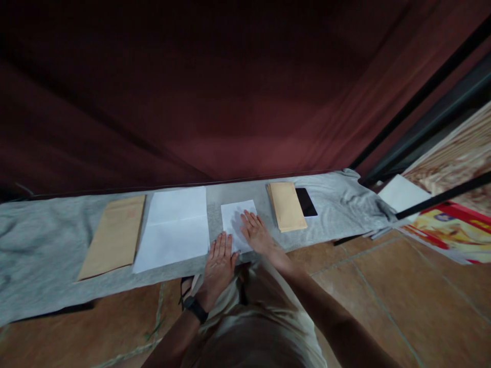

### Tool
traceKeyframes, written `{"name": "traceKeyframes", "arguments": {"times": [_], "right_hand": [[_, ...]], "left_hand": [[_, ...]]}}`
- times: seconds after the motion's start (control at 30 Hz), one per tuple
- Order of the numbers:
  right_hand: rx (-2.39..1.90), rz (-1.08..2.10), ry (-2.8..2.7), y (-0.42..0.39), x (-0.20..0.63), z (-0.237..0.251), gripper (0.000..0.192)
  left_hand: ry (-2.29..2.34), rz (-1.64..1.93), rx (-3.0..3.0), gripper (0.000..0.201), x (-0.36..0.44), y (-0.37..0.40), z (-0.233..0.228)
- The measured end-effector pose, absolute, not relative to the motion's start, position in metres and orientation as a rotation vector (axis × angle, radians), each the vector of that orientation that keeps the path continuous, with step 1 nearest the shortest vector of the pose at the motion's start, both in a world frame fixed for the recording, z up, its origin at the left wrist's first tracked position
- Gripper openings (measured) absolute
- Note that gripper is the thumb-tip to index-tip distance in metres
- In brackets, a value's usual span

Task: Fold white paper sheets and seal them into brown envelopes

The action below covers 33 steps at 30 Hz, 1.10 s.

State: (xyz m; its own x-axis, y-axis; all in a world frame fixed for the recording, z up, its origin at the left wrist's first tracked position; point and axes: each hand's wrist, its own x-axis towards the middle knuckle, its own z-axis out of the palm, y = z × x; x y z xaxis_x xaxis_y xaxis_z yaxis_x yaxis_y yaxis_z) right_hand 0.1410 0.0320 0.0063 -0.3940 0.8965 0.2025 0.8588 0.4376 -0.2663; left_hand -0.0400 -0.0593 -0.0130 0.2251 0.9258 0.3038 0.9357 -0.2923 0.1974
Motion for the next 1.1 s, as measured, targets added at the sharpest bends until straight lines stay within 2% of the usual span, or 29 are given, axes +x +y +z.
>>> {"name": "traceKeyframes", "arguments": {"times": [0.2,0.57,0.8,0.93,1.1], "right_hand": [[-1.564,0.185,-2.448,0.080,0.112,0.002,0.052],[-1.844,0.085,-2.148,0.107,0.146,-0.005,0.058],[-1.910,0.126,-1.978,0.071,0.159,0.002,0.044],[-2.014,0.344,-1.865,0.063,0.155,0.012,0.040],[-1.916,0.499,-1.810,0.068,0.155,0.021,0.022]], "left_hand": [[-1.836,-0.511,-2.427,0.058,-0.039,-0.060,-0.008],[-1.868,-0.563,-2.442,0.059,-0.040,-0.060,-0.010],[-1.874,-0.560,-2.423,0.059,-0.038,-0.060,-0.010],[-1.854,-0.577,-2.413,0.058,-0.038,-0.060,-0.010],[-1.830,-0.630,-2.416,0.059,-0.039,-0.059,-0.013]]}}
